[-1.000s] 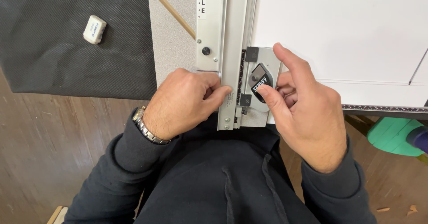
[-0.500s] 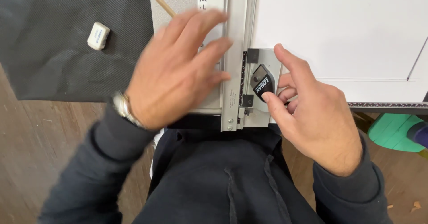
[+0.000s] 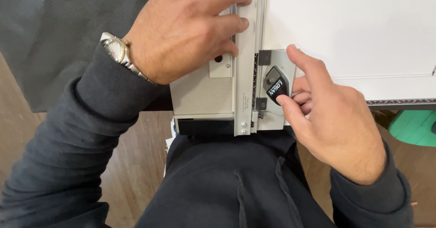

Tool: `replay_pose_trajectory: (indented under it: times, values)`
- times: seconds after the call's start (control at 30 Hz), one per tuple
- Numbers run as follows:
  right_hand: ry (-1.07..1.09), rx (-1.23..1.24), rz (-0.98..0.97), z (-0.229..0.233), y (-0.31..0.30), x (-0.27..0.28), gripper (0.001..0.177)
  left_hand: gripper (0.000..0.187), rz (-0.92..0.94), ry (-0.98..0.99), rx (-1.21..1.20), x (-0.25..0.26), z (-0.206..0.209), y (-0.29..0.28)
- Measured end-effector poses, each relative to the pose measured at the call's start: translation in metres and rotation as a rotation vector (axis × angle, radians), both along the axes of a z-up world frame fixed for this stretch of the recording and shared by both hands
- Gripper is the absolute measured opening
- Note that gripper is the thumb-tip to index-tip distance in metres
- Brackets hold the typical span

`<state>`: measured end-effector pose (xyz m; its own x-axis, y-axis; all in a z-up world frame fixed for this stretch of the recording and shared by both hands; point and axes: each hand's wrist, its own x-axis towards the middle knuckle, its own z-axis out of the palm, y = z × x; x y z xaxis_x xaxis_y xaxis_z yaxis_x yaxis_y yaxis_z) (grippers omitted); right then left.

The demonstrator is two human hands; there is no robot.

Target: Using a professional mat cutter to cut window openings in a picture mat board.

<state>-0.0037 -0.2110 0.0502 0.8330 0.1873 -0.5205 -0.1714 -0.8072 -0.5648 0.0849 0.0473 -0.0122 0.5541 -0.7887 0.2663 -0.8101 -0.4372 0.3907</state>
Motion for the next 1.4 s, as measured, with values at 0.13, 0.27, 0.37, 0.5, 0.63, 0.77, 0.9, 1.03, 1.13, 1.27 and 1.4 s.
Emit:
replay_pose_trajectory:
  times: [0.13, 0.27, 0.37, 0.5, 0.63, 0.77, 0.9, 1.03, 1.13, 1.27, 1.4]
  values:
    - [0.015, -0.030, -0.014, -0.003, 0.001, -0.001, 0.068, 0.037, 0.004, 0.049, -0.022, 0.003, -0.008, 0.000]
    - [0.003, -0.025, -0.016, -0.003, 0.001, -0.001, 0.068, 0.036, -0.024, 0.012, -0.058, 0.009, -0.004, -0.002]
    - [-0.001, -0.005, -0.018, -0.003, 0.001, -0.001, 0.070, 0.037, -0.025, 0.008, -0.029, 0.011, 0.000, -0.003]
    - [0.015, 0.008, -0.027, -0.002, 0.001, 0.001, 0.070, 0.037, -0.046, -0.008, -0.050, 0.014, 0.002, -0.004]
    - [0.023, 0.022, -0.034, -0.001, 0.002, 0.002, 0.069, 0.036, -0.058, 0.047, -0.075, 0.014, 0.000, -0.004]
    - [0.005, 0.028, -0.034, 0.000, 0.003, 0.002, 0.068, 0.035, -0.071, 0.022, -0.091, 0.015, -0.001, -0.006]
    - [-0.002, 0.034, -0.038, -0.001, 0.004, 0.001, 0.069, 0.038, -0.053, 0.047, -0.082, 0.015, -0.001, -0.006]
    - [0.033, 0.013, -0.049, -0.002, 0.006, 0.001, 0.071, 0.035, -0.051, 0.061, -0.081, 0.015, -0.004, -0.004]
    - [0.054, -0.003, -0.060, -0.003, 0.007, 0.000, 0.072, 0.035, -0.059, 0.022, -0.082, 0.015, -0.007, -0.003]
    - [0.043, -0.013, -0.052, -0.004, 0.008, -0.001, 0.072, 0.035, -0.064, 0.010, -0.094, 0.017, -0.009, -0.001]
    - [0.062, -0.028, -0.048, -0.003, 0.010, -0.001, 0.074, 0.036, -0.078, 0.018, -0.090, 0.018, -0.009, -0.001]
